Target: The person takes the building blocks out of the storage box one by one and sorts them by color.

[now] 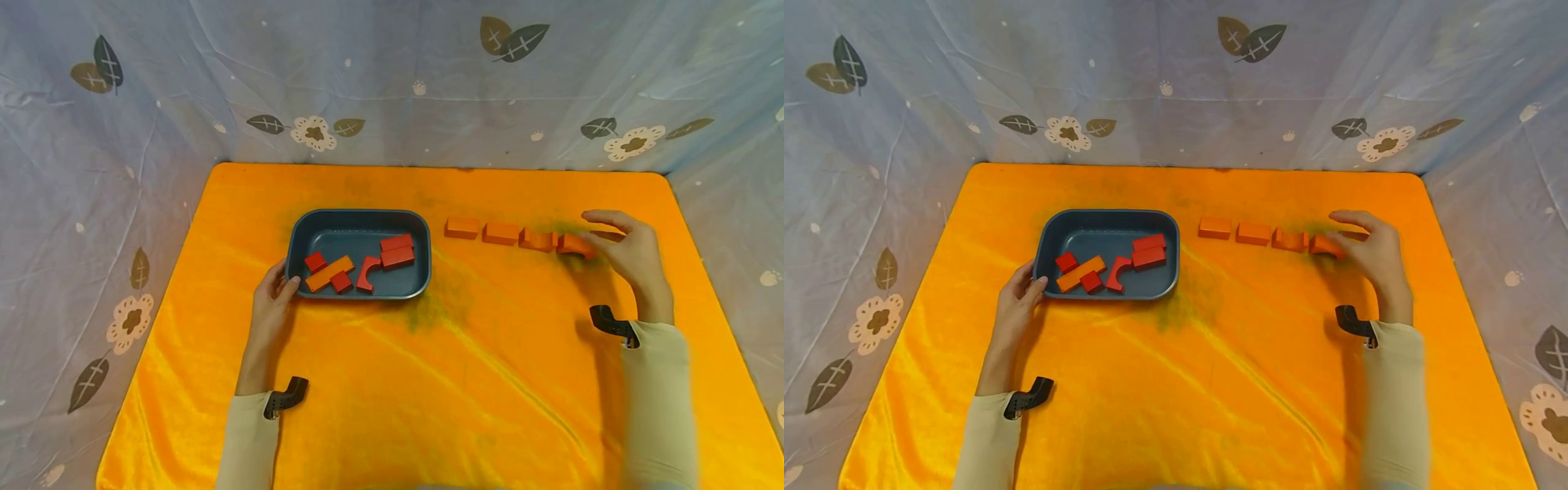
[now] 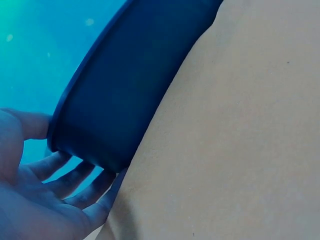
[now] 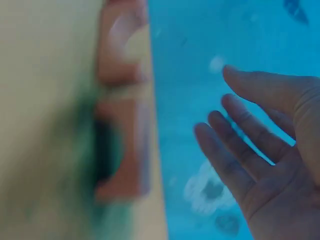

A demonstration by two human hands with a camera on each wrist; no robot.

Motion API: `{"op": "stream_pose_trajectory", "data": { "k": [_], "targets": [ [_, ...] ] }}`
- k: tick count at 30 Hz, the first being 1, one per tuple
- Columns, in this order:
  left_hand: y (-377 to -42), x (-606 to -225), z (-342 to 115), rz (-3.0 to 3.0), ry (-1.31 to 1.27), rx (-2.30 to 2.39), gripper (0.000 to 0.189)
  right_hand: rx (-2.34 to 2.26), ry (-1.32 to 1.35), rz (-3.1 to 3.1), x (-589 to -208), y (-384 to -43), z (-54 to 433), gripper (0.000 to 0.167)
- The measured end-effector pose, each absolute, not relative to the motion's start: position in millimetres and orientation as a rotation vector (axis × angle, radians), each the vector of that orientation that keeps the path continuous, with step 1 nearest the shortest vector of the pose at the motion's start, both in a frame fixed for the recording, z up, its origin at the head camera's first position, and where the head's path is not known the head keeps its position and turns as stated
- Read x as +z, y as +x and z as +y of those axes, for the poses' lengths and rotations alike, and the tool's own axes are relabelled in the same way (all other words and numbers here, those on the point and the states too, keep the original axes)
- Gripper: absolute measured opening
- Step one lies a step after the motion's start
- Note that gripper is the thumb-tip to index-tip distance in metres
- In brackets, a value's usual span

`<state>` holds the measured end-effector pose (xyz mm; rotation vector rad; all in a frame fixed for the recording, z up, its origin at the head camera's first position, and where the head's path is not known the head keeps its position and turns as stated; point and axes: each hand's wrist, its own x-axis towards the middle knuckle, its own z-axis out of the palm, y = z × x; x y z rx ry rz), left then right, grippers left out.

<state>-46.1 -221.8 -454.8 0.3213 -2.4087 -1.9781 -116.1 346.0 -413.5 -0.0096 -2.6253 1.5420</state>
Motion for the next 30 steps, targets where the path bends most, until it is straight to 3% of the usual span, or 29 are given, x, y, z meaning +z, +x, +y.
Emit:
{"op": "stream_pose_trajectory", "data": {
  "k": [15,30],
  "targets": [
    [-49,-457,-222,-2.412,0.322,-1.96,0.047,1.566,0.361,-2.757,-375,-139,243,0.036],
    [-47,-459,-223,-2.401,0.337,-1.966,0.048,1.451,1.002,-2.856,-374,-156,130,0.043]
  ]
}}
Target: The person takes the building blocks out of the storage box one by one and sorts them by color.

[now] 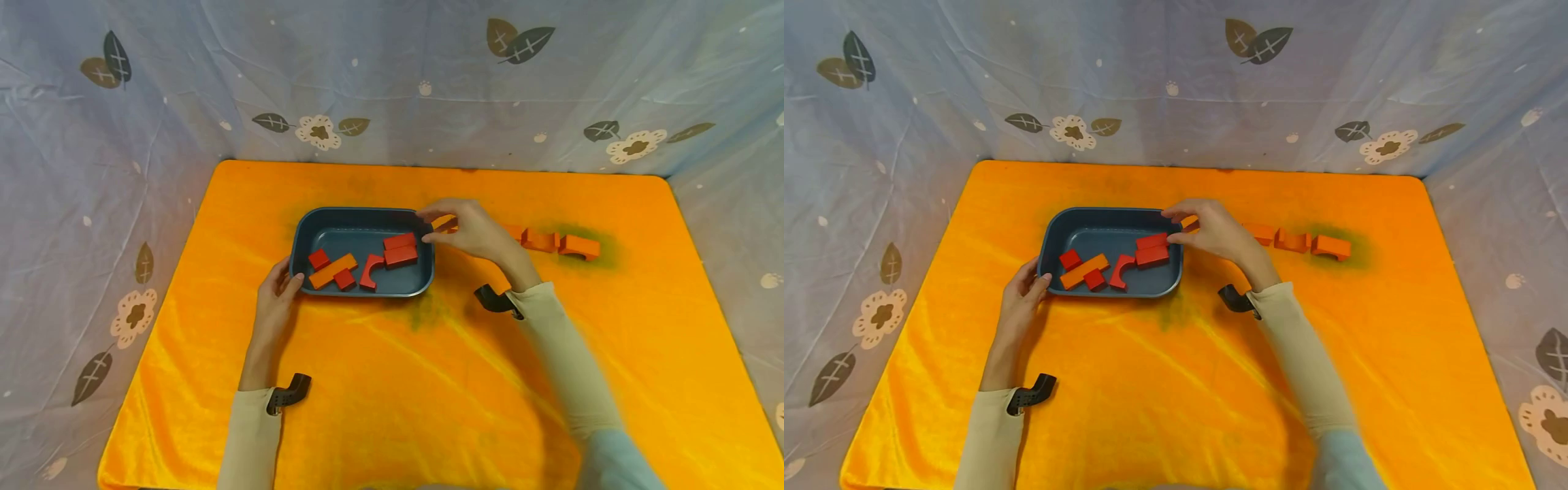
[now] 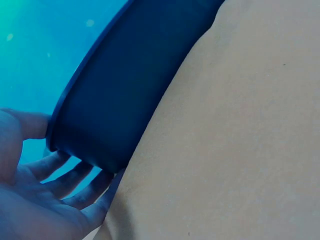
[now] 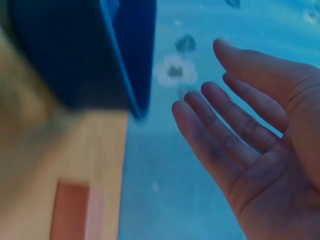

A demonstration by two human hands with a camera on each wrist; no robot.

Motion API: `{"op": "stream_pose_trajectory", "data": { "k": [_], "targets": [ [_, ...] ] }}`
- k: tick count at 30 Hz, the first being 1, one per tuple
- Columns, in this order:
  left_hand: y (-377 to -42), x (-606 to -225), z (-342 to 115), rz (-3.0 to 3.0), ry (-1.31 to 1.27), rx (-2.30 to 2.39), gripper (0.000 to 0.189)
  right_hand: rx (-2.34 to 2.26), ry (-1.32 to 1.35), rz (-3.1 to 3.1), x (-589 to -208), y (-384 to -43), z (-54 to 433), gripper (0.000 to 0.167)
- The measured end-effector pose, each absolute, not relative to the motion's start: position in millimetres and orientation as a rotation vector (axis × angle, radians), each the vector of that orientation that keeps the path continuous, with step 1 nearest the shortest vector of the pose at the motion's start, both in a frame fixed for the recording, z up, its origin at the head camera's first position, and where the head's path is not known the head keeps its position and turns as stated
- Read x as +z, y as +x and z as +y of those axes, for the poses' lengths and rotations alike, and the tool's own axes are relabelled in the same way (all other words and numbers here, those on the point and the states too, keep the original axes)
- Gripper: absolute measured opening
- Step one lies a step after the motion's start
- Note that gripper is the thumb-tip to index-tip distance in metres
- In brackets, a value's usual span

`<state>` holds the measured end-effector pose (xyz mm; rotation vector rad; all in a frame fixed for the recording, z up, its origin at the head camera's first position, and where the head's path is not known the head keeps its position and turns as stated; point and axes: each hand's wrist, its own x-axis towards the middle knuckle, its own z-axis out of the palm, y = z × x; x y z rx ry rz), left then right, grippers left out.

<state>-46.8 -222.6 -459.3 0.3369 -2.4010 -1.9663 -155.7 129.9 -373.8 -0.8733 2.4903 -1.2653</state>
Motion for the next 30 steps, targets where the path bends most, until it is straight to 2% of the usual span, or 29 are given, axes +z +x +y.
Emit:
{"op": "stream_pose_trajectory", "data": {
  "k": [16,23,30],
  "targets": [
    [-45,-459,-224,-2.411,0.297,-1.973,0.048,-0.971,-1.133,2.44,-401,-152,40,0.04],
    [-43,-458,-224,-2.386,0.312,-2.021,0.049,-0.738,-1.111,2.393,-409,-151,5,0.043],
    [-43,-457,-223,-2.396,0.305,-2.008,0.049,-0.649,-1.115,2.439,-417,-148,-15,0.039]
  ]
}}
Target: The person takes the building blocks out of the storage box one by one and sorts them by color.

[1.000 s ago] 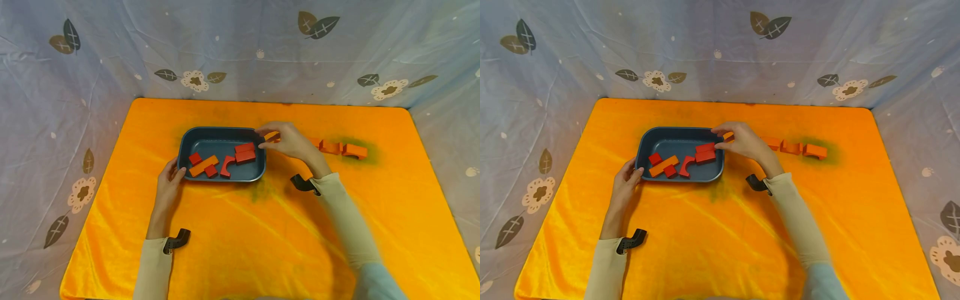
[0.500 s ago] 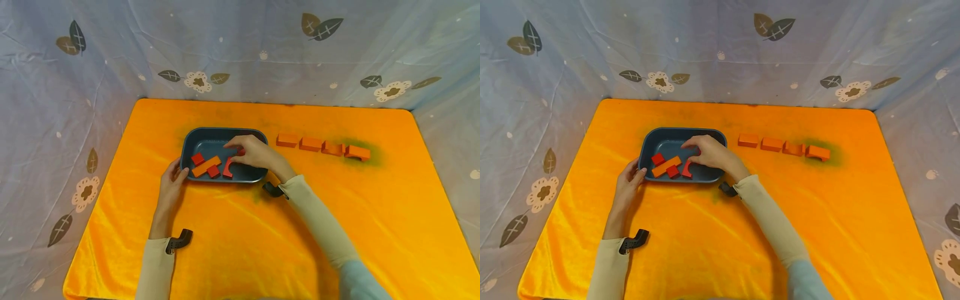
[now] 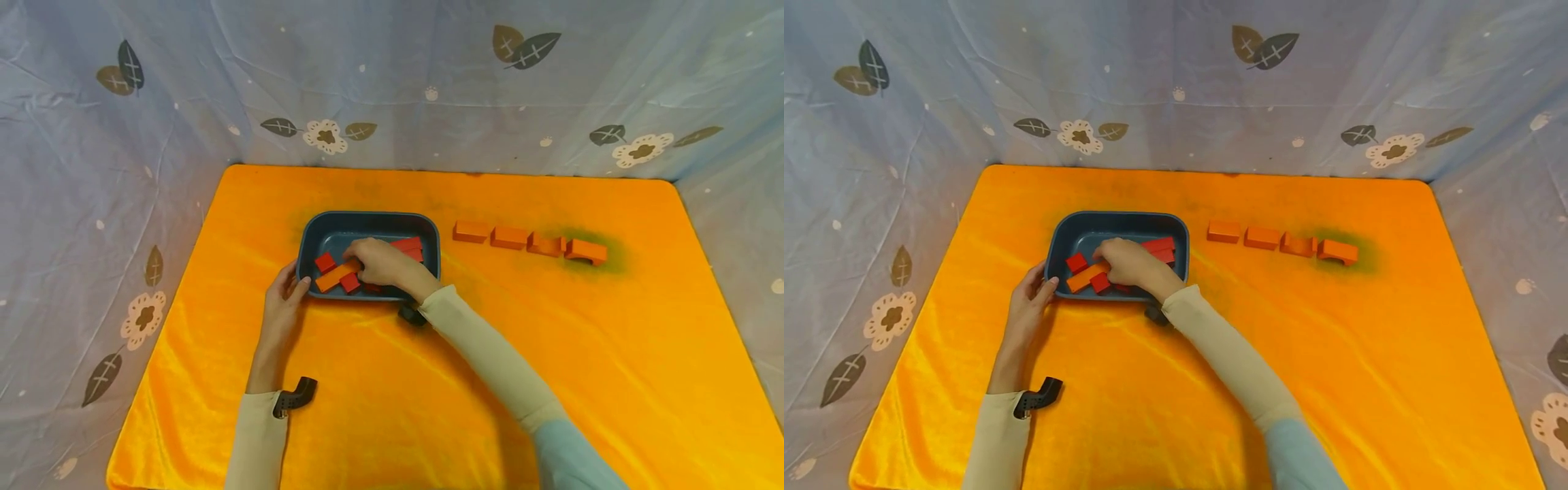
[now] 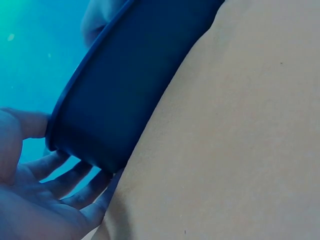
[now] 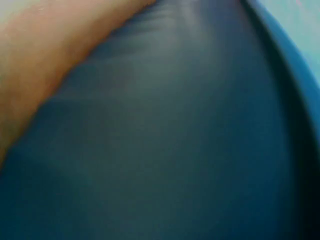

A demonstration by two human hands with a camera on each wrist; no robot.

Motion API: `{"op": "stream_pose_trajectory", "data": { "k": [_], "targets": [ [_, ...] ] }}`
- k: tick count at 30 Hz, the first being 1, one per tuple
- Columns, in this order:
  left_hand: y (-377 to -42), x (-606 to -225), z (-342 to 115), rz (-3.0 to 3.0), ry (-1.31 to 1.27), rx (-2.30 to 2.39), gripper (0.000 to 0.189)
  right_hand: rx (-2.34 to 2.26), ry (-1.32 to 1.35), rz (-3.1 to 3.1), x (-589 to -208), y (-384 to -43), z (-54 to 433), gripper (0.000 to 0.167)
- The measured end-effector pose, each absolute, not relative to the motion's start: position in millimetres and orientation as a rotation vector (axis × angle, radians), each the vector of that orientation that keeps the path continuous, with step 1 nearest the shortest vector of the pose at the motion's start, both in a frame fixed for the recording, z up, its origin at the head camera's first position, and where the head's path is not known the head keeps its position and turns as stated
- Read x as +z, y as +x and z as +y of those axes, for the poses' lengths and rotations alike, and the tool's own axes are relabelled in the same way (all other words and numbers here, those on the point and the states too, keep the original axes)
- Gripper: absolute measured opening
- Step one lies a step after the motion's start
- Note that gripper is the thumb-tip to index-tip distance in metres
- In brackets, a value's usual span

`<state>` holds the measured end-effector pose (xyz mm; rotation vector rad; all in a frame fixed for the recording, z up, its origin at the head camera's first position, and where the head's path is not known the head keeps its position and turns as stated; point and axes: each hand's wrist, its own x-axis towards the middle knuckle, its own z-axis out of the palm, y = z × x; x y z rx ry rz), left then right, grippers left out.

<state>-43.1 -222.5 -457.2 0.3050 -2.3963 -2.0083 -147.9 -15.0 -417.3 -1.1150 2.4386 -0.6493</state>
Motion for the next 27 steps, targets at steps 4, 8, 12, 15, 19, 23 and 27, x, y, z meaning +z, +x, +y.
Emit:
{"op": "stream_pose_trajectory", "data": {
  "k": [4,8,12,15,19,23,27],
  "targets": [
    [-43,-458,-223,-2.4,0.299,-2.003,0.049,-0.585,-1.129,2.494,-426,-146,-21,0.035],
    [-45,-460,-224,-2.4,0.284,-1.993,0.048,-0.595,-1.109,2.548,-432,-145,-25,0.032],
    [-45,-461,-225,-2.401,0.279,-1.984,0.048,-0.604,-1.107,2.568,-435,-146,-26,0.032],
    [-44,-461,-224,-2.401,0.276,-1.986,0.048,-0.578,-1.148,2.573,-434,-146,-24,0.03],
    [-43,-460,-224,-2.398,0.281,-1.985,0.048,-0.559,-1.222,2.595,-430,-147,-21,0.024],
    [-43,-461,-224,-2.395,0.292,-1.981,0.049,-0.576,-1.236,2.624,-422,-148,-14,0.025],
    [-43,-461,-223,-2.395,0.306,-1.978,0.05,-0.62,-1.208,2.625,-412,-149,-4,0.028]
  ]
}}
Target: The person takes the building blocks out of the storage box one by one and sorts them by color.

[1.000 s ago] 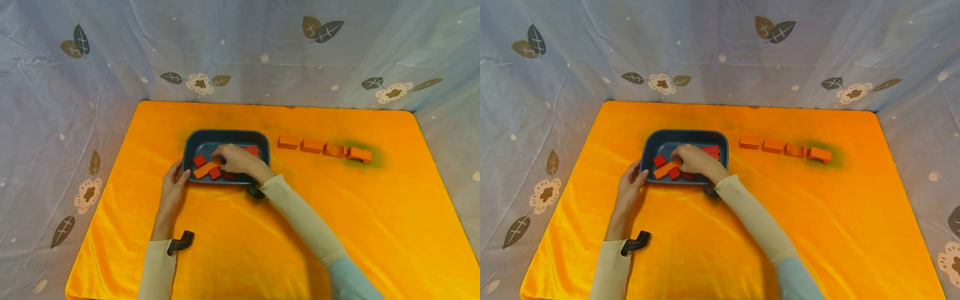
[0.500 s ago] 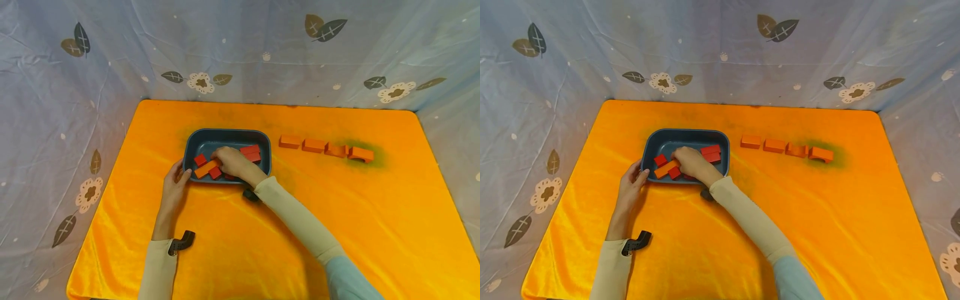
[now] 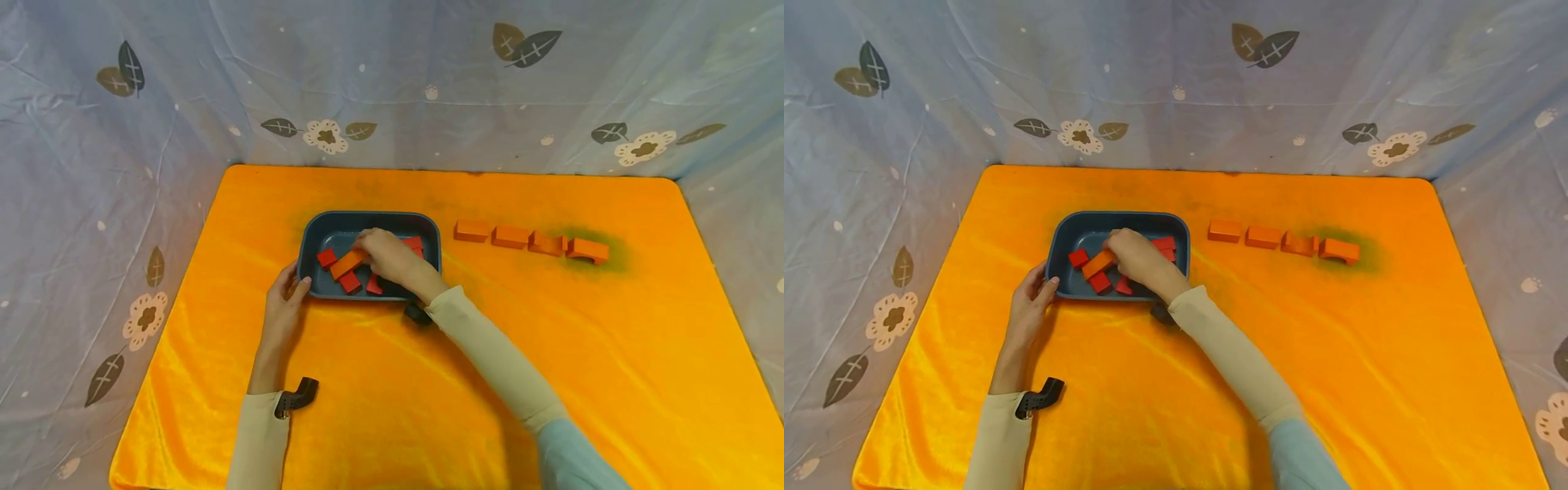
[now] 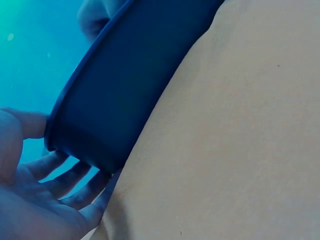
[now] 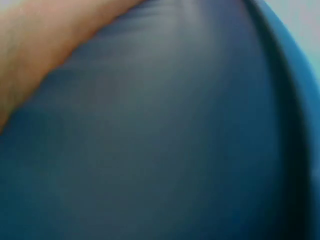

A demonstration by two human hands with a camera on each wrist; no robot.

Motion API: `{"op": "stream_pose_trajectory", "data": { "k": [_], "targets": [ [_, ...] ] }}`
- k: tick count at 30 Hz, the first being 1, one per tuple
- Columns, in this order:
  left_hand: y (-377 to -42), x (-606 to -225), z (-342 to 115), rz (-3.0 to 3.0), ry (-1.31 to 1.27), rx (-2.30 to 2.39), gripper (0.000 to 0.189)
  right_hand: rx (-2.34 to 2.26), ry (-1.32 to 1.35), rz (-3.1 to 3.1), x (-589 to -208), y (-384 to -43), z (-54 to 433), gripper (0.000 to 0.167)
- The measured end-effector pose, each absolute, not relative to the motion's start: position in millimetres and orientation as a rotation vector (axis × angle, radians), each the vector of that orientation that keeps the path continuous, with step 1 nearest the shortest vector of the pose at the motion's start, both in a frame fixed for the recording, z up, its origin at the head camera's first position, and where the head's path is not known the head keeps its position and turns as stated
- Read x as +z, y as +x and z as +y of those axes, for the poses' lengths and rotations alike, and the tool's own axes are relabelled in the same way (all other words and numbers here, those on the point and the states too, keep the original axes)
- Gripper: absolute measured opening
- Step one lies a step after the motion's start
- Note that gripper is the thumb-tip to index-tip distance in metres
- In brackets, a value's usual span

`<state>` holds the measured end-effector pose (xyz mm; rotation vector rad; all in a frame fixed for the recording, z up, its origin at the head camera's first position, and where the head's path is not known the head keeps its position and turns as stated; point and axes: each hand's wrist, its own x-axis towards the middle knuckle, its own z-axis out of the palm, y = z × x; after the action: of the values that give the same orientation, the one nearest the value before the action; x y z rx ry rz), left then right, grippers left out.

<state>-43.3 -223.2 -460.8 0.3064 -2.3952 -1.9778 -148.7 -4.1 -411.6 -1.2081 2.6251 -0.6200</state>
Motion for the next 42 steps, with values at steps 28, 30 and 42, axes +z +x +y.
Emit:
{"op": "stream_pose_trajectory", "data": {
  "k": [28,30,42],
  "targets": [
    [-43,-458,-221,-2.415,0.377,-1.982,0.052,-1.639,-0.533,2.367,-386,-150,148,0.037],
    [-43,-458,-221,-2.418,0.377,-1.979,0.052,-1.681,-0.46,2.358,-388,-147,170,0.038],
    [-44,-459,-220,-2.421,0.368,-1.962,0.051,-2.124,-0.057,2.344,-393,-117,308,0.038]
  ]
}}
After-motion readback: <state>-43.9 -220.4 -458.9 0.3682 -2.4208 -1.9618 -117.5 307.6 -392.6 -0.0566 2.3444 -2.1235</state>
